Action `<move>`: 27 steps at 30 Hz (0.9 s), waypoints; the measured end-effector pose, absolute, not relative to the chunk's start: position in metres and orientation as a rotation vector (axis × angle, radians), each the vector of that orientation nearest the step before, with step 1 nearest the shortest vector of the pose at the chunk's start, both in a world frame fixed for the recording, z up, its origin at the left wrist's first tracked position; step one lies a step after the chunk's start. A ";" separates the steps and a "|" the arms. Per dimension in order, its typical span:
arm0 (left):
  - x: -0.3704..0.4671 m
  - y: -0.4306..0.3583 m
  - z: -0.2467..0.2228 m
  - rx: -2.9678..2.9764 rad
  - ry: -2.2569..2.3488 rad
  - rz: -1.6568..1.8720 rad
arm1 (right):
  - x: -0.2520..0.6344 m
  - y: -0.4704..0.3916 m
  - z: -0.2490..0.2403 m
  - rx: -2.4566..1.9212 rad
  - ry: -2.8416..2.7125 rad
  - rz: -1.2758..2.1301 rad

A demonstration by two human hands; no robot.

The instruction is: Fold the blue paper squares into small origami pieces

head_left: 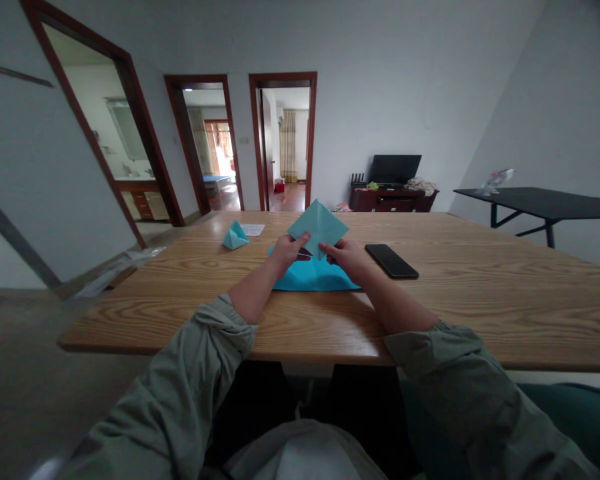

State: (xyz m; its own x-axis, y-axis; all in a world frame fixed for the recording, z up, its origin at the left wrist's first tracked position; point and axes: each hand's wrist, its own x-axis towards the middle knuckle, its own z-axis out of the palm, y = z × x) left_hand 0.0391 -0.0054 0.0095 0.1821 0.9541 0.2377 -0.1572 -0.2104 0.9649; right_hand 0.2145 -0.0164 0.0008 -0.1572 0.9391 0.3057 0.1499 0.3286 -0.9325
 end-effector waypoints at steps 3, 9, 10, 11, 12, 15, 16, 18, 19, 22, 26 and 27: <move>0.040 -0.004 0.011 1.395 0.888 1.314 | 0.214 -0.013 -0.002 -1.030 -1.540 0.980; 0.042 0.000 0.009 1.428 0.901 1.368 | 0.219 -0.004 -0.007 -1.150 -1.431 0.770; 0.042 0.001 0.008 1.454 0.920 1.375 | 0.221 -0.004 -0.007 -1.191 -1.430 0.647; 0.042 0.001 0.007 1.488 0.940 1.377 | 0.221 -0.004 -0.007 -1.213 -1.452 0.513; 0.042 0.002 0.007 1.528 0.959 1.370 | 0.221 -0.006 -0.007 -1.212 -1.500 0.389; 0.041 0.000 0.006 1.686 1.004 1.344 | 0.216 -0.013 -0.007 -1.136 -1.754 0.217; 0.041 -0.001 0.006 1.750 0.989 1.342 | 0.212 -0.016 -0.007 -1.110 -1.837 0.218; 0.041 -0.003 0.006 1.861 0.914 1.323 | 0.206 -0.020 -0.008 -1.054 -1.960 0.257; 0.041 -0.004 0.006 1.894 0.869 1.301 | 0.204 -0.021 -0.008 -1.022 -2.001 0.291; 0.042 -0.006 0.004 1.904 0.824 1.243 | 0.201 -0.022 -0.008 -0.977 -2.044 0.387; 0.043 -0.006 0.000 1.848 0.820 1.259 | 0.203 -0.022 -0.006 -1.022 -2.035 0.436; 0.043 -0.006 0.000 1.835 0.813 1.261 | 0.204 -0.022 -0.006 -1.019 -2.042 0.451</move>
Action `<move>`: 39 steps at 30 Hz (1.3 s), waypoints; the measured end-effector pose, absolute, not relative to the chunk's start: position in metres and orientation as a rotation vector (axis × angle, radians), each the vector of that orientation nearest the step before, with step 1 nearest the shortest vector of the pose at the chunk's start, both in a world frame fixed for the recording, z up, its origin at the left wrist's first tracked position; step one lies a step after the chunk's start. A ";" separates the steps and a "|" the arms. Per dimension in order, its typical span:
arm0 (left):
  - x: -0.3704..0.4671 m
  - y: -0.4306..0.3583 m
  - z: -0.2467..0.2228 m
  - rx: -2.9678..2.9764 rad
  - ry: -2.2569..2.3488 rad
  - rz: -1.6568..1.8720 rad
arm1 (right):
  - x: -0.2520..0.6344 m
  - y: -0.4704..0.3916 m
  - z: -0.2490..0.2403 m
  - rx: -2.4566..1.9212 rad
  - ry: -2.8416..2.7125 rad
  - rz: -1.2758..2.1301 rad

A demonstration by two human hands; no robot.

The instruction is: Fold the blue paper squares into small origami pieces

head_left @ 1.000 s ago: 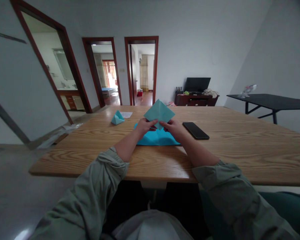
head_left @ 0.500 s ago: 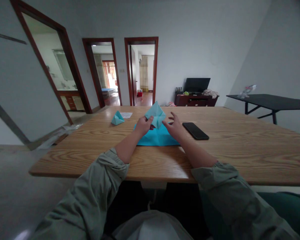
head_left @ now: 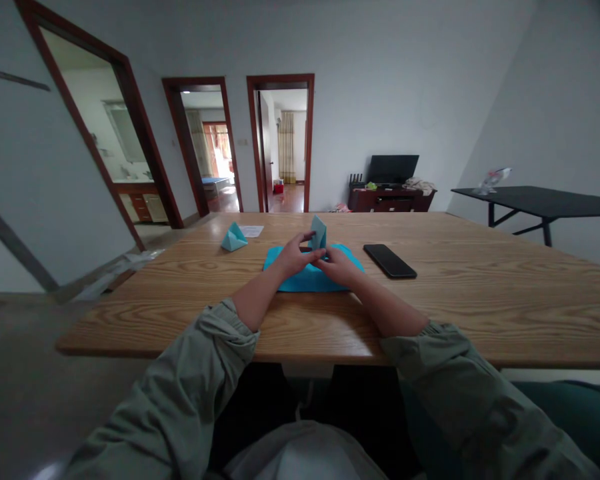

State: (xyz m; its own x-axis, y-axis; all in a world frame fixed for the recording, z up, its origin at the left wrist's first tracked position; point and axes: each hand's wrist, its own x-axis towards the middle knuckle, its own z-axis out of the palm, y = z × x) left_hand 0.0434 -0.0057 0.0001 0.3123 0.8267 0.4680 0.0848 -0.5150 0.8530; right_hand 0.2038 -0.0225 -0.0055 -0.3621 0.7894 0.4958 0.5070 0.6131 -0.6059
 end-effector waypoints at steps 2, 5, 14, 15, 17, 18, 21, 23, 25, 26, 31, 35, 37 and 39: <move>0.044 -0.005 0.000 1.835 0.800 1.272 | 0.204 -0.023 -0.003 -1.003 -2.053 0.459; 0.045 -0.004 -0.001 1.928 0.771 1.341 | 0.204 -0.026 0.001 -0.997 -2.054 0.374; 0.055 -0.015 0.008 2.392 1.459 1.367 | 0.185 -0.030 0.005 -1.625 -1.873 -0.061; 0.057 -0.015 0.009 2.417 1.527 1.338 | 0.183 -0.029 0.005 -1.682 -1.849 -0.095; 0.059 -0.016 0.011 2.455 1.616 1.273 | 0.182 -0.028 0.005 -1.740 -1.838 -0.134; 0.060 -0.017 0.011 2.466 1.645 1.245 | 0.182 -0.028 0.005 -1.762 -1.836 -0.145; 0.059 -0.016 0.012 2.469 1.710 1.206 | 0.184 -0.026 0.007 -1.836 -1.813 -0.161; 0.057 -0.015 0.013 2.451 1.739 1.207 | 0.187 -0.025 0.008 -1.874 -1.785 -0.172; 0.053 -0.013 0.014 2.427 1.753 1.226 | 0.191 -0.023 0.008 -1.893 -1.753 -0.170; 0.050 -0.012 0.014 2.416 1.751 1.244 | 0.194 -0.022 0.008 -1.892 -1.740 -0.168; 0.038 -0.004 0.013 2.374 1.714 1.349 | 0.209 -0.016 0.004 -1.820 -1.715 -0.167; 0.028 0.001 0.011 2.354 1.652 1.364 | 0.219 -0.009 0.000 -1.784 -1.733 -0.128; 0.020 0.006 0.011 2.359 1.536 1.341 | 0.226 -0.004 -0.003 -1.694 -1.775 -0.079; 0.012 0.011 0.010 2.358 1.381 1.345 | 0.232 0.001 -0.005 -1.542 -1.805 0.031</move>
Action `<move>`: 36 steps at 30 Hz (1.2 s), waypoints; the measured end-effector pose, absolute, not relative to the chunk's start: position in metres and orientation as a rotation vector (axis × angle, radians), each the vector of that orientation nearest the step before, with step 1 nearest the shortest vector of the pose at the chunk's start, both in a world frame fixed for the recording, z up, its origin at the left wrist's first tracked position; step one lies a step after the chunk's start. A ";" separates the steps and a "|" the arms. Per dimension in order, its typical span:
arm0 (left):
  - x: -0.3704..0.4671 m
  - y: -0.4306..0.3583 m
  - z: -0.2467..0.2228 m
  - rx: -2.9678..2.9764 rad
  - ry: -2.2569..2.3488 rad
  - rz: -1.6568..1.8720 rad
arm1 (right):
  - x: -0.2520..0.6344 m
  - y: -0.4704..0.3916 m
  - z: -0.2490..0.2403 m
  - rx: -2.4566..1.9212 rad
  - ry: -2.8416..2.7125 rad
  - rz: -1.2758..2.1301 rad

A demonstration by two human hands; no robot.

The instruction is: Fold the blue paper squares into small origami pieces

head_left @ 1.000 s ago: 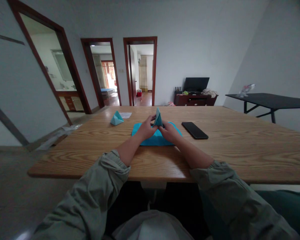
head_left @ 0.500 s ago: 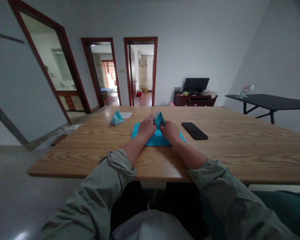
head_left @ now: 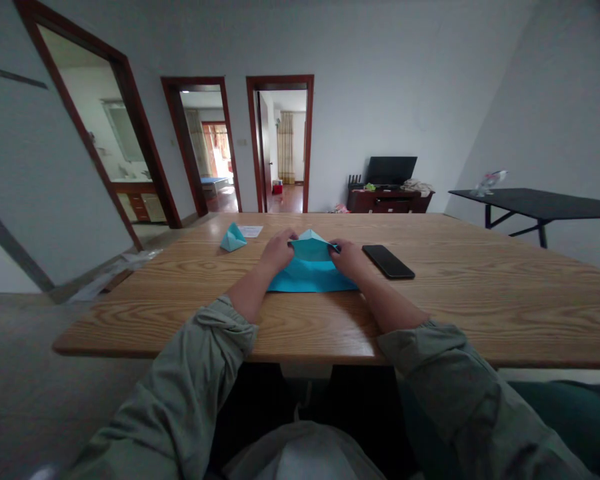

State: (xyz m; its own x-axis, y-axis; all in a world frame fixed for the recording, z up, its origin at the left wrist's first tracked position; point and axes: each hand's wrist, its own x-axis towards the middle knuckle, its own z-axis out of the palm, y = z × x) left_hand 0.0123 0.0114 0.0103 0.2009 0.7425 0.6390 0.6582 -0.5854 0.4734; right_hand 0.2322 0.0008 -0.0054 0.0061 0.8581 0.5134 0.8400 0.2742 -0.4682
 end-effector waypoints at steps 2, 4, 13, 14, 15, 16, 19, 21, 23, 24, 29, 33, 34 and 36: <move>0.004 0.018 0.010 2.306 1.234 1.390 | 0.238 0.005 -0.007 -1.377 -1.799 0.217; -0.001 0.024 0.011 2.171 1.139 1.432 | 0.242 0.007 -0.006 -1.254 -1.762 0.424; -0.005 0.014 0.021 1.423 0.738 1.291 | 0.243 0.000 0.003 -1.060 -1.503 0.817; -0.006 0.012 0.023 1.390 0.706 1.269 | 0.244 -0.001 0.004 -1.054 -1.492 0.847; -0.006 0.010 0.024 1.365 0.700 1.254 | 0.245 -0.002 0.004 -1.045 -1.488 0.883; -0.006 0.009 0.024 1.346 0.715 1.245 | 0.245 -0.002 0.005 -1.032 -1.487 0.918; -0.007 0.011 0.022 1.340 0.793 1.232 | 0.246 -0.003 0.005 -1.021 -1.480 0.965; -0.007 0.015 0.019 1.373 0.822 1.223 | 0.246 -0.003 0.005 -1.030 -1.479 0.938; -0.009 0.020 0.016 1.430 0.845 1.218 | 0.245 -0.002 0.004 -1.026 -1.491 0.916; -0.011 0.022 0.014 1.461 0.855 1.217 | 0.245 -0.002 0.004 -1.015 -1.498 0.916; -0.014 0.024 0.010 1.528 0.881 1.143 | 0.246 -0.002 0.004 -0.990 -1.491 0.944; -0.012 0.016 0.011 1.556 0.846 0.927 | 0.247 0.003 0.000 -1.025 -1.524 0.902; -0.011 0.014 0.012 1.597 0.838 0.892 | 0.248 0.005 -0.002 -1.043 -1.553 0.879; -0.010 0.014 0.011 1.694 0.850 0.868 | 0.248 0.007 -0.004 -1.108 -1.635 0.742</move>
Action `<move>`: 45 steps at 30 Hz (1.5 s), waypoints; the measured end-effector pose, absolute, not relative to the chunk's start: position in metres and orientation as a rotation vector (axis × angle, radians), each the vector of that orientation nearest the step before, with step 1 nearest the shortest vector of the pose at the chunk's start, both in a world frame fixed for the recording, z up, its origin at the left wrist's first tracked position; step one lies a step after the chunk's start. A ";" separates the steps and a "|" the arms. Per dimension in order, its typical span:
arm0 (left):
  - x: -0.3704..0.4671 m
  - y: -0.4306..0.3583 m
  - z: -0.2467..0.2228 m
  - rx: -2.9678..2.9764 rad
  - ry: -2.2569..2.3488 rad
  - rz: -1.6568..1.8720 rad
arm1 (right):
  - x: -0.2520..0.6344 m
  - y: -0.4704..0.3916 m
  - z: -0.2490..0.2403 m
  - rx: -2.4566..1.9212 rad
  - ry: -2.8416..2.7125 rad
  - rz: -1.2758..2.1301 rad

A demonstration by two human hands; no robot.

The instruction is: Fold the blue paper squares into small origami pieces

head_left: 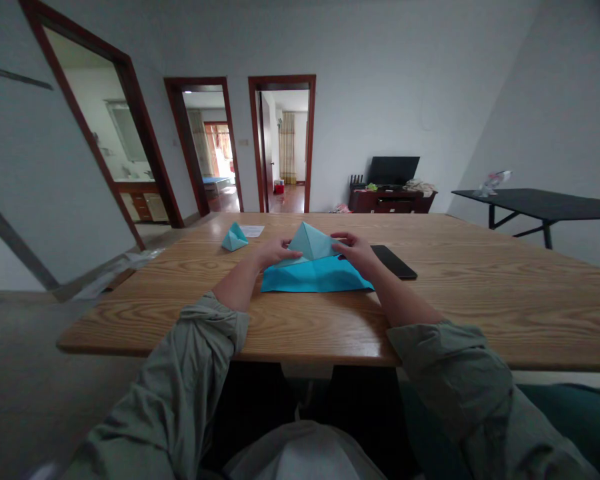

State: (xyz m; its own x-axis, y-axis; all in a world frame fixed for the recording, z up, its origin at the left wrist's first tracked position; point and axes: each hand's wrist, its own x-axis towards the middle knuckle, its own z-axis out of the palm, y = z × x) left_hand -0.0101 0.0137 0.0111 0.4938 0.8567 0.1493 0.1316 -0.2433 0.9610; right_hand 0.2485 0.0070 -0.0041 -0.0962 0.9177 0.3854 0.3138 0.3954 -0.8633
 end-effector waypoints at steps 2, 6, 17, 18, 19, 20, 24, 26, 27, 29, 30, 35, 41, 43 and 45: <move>-0.010 0.016 0.010 1.769 0.895 0.884 | 0.247 0.005 -0.005 -1.160 -1.729 0.439; -0.008 0.022 0.007 1.840 0.956 0.983 | 0.234 -0.011 0.000 -1.094 -1.916 -0.167; 0.012 -0.004 0.017 1.466 0.627 0.991 | 0.206 -0.029 0.000 -0.947 -2.074 0.017; 0.012 -0.006 0.018 1.451 0.600 0.990 | 0.207 -0.028 0.000 -0.943 -2.044 0.074; 0.013 -0.007 0.019 1.440 0.584 0.987 | 0.208 -0.027 0.000 -0.939 -2.018 0.127; 0.013 -0.008 0.019 1.430 0.569 0.983 | 0.209 -0.027 0.000 -0.934 -1.994 0.171; 0.012 -0.008 0.021 1.426 0.487 0.985 | 0.208 -0.027 0.000 -0.920 -1.951 0.257; 0.013 -0.007 0.020 1.491 0.479 0.994 | 0.208 -0.027 0.000 -0.898 -1.940 0.297; 0.014 -0.007 0.019 1.539 0.497 1.011 | 0.208 -0.027 0.000 -0.886 -1.931 0.313; 0.015 -0.006 0.016 1.648 0.538 1.067 | 0.209 -0.026 0.000 -0.872 -1.917 0.331; 0.016 -0.005 0.015 1.702 0.550 1.098 | 0.209 -0.026 0.000 -0.871 -1.910 0.329; 0.019 -0.003 0.013 1.973 0.685 1.198 | 0.208 -0.023 -0.001 -0.919 -1.870 0.251; 0.019 -0.003 0.016 2.138 0.888 1.352 | 0.207 -0.025 0.004 -0.943 -1.812 0.049; 0.019 -0.005 0.017 2.166 0.907 1.347 | 0.207 -0.027 0.006 -0.962 -1.780 0.022; 0.019 -0.009 0.018 2.202 0.950 1.342 | 0.207 -0.028 0.007 -0.990 -1.749 0.001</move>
State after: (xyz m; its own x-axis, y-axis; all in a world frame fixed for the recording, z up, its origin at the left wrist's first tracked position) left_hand 0.0194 -0.0089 0.0182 0.3115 0.7199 0.6203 0.3459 -0.6939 0.6316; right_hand 0.2066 -0.0280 0.0071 -0.0790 0.6114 0.7874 0.6105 0.6541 -0.4466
